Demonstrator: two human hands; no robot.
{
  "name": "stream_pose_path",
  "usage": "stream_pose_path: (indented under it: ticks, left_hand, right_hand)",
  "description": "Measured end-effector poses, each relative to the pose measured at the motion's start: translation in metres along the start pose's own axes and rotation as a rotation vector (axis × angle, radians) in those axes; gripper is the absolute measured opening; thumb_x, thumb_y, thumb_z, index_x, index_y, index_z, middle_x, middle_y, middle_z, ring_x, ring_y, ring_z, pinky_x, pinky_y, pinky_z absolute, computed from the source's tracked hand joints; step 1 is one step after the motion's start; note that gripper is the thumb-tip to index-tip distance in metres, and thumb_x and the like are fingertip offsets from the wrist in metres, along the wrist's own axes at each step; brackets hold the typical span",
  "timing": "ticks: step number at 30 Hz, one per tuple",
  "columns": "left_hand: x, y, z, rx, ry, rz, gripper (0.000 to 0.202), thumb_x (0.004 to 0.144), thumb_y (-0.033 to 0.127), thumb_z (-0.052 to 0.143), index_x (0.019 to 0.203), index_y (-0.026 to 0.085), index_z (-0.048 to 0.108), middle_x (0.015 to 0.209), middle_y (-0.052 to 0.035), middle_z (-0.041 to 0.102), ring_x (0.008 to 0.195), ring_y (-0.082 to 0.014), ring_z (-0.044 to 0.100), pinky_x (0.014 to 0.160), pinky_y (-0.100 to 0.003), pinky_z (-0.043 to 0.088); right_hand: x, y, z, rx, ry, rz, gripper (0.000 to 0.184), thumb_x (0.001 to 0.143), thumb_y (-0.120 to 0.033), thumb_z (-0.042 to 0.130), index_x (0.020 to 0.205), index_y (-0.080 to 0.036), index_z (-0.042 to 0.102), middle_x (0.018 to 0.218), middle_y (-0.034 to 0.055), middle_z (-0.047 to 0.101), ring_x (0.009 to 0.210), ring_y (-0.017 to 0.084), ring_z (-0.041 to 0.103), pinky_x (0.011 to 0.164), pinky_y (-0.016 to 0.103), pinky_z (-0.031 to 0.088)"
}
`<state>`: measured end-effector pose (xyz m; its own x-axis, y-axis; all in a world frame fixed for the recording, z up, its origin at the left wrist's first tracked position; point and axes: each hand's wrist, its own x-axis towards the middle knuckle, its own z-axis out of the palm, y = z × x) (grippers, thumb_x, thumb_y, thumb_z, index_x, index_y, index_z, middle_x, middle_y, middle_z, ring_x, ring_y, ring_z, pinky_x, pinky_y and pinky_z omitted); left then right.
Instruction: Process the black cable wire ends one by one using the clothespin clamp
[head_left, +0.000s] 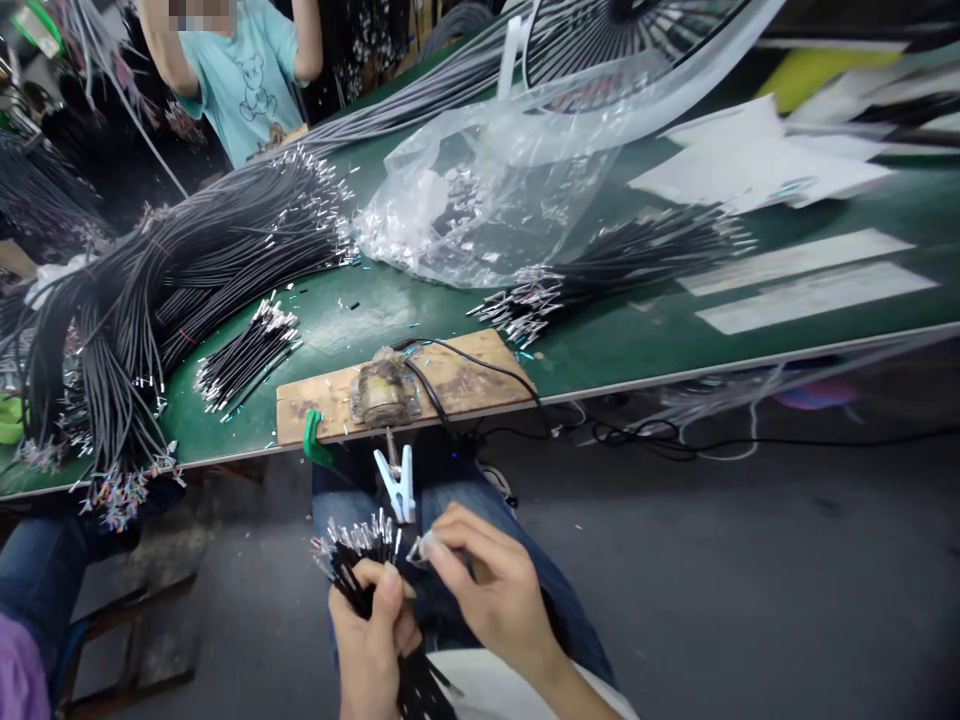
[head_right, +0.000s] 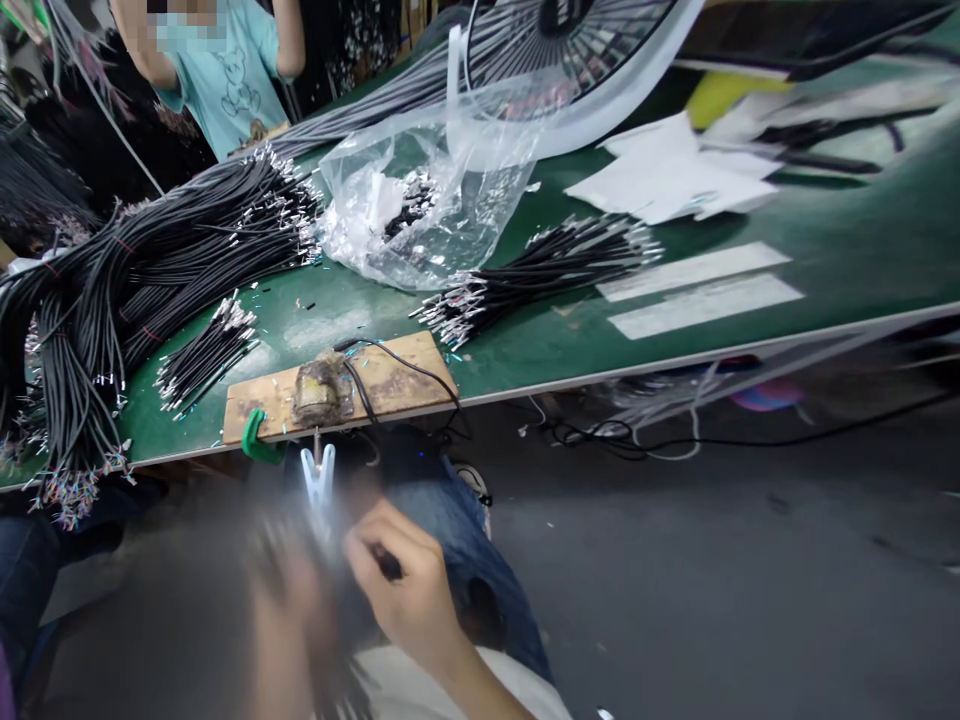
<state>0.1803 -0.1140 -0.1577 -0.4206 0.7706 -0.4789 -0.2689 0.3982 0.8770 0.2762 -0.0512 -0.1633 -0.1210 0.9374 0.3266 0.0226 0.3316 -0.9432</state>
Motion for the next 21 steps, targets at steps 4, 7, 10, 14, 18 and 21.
stream_pose_path:
  ticks: [4,7,10,14,18,21]
  left_hand:
    - [0.003,-0.001,-0.002,0.021,-0.030,0.002,0.049,0.066,0.065,0.059,0.056,0.019,0.045,0.039,0.0084,0.021,0.033,-0.0025,0.017,0.034,-0.019,0.017]
    - [0.005,0.001,-0.007,0.042,-0.039,0.030,0.046,0.069,0.059,0.059,0.055,0.017,0.049,0.038,0.0081,0.021,0.033,-0.0027,0.020,0.035,-0.019,0.017]
    - [0.008,0.007,-0.013,0.075,-0.050,0.083,0.045,0.068,0.055,0.063,0.051,0.014,0.056,0.034,0.0064,0.028,0.032,-0.0024,0.022,0.034,-0.018,0.018]
    - [0.010,0.017,-0.014,0.121,-0.056,0.217,0.041,0.056,0.053,0.073,0.051,0.013,0.066,0.043,-0.0028,0.056,0.042,-0.0100,0.048,0.044,-0.022,0.040]
    - [0.008,0.024,-0.011,0.183,-0.022,0.309,0.028,0.059,0.042,0.073,0.054,0.015,0.069,0.053,-0.0055,0.067,0.052,-0.0165,0.060,0.056,-0.027,0.049]
    - [0.002,0.027,-0.013,0.248,0.042,0.351,0.017,0.059,0.032,0.074,0.055,0.016,0.069,0.055,-0.0048,0.068,0.054,-0.0174,0.062,0.057,-0.027,0.051]
  right_hand:
    - [0.002,-0.005,-0.001,0.013,-0.110,0.037,0.019,0.087,-0.022,0.047,0.072,-0.017,0.057,0.065,0.0024,0.053,0.058,0.013,0.049,0.051,0.023,0.040]
    - [0.004,-0.009,-0.003,-0.058,-0.146,-0.084,0.027,0.086,-0.016,0.049,0.060,-0.016,0.053,0.056,0.0014,0.050,0.056,0.013,0.045,0.055,0.025,0.038]
    - [0.006,-0.008,-0.006,0.139,-0.279,-0.024,0.034,0.089,-0.025,0.049,0.057,-0.016,0.054,0.054,0.0020,0.050,0.054,0.013,0.044,0.052,0.026,0.034]
    - [0.004,0.000,0.000,0.755,-0.383,0.436,0.048,0.077,-0.054,0.059,0.050,-0.016,0.047,0.049,-0.0009,0.042,0.047,0.010,0.038,0.045,0.023,0.027]
    - [0.006,0.013,0.007,0.965,-0.369,0.717,0.050,0.062,-0.048,0.072,0.043,-0.015,0.040,0.042,-0.0051,0.033,0.041,0.006,0.027,0.043,0.022,0.019]
    - [0.022,0.019,0.005,0.882,-0.244,0.687,0.047,0.061,-0.044,0.075,0.041,-0.015,0.043,0.041,-0.0049,0.036,0.042,0.006,0.029,0.044,0.023,0.018]
